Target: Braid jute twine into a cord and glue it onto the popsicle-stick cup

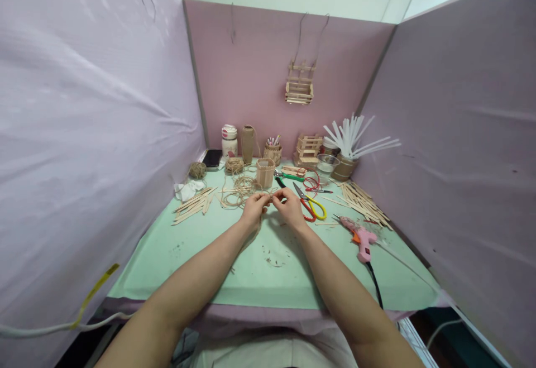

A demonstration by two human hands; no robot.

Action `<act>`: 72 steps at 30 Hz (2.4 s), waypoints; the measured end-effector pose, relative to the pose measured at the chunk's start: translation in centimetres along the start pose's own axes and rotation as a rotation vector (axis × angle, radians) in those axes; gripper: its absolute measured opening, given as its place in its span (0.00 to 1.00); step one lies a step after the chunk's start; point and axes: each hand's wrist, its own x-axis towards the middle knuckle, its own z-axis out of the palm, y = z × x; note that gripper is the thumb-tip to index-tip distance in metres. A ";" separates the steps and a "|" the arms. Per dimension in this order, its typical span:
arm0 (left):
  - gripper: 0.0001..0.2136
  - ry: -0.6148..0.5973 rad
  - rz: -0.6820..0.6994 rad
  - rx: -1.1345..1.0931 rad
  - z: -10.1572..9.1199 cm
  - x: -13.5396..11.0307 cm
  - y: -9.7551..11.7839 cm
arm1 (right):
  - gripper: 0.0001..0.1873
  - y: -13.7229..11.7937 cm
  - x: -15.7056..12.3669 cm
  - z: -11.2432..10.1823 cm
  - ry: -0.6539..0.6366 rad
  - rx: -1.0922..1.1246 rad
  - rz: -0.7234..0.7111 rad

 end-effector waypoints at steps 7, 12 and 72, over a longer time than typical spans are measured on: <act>0.13 -0.047 -0.026 -0.110 -0.3 0.3 -0.2 | 0.09 0.3 0.1 0.2 -0.027 0.037 0.067; 0.14 -0.023 0.102 0.111 -0.1 0.0 -0.2 | 0.13 0.8 0.5 -0.1 -0.080 0.135 0.168; 0.09 -0.237 0.322 0.546 0.4 -1.1 0.1 | 0.15 2.2 1.0 -0.6 0.129 0.404 0.500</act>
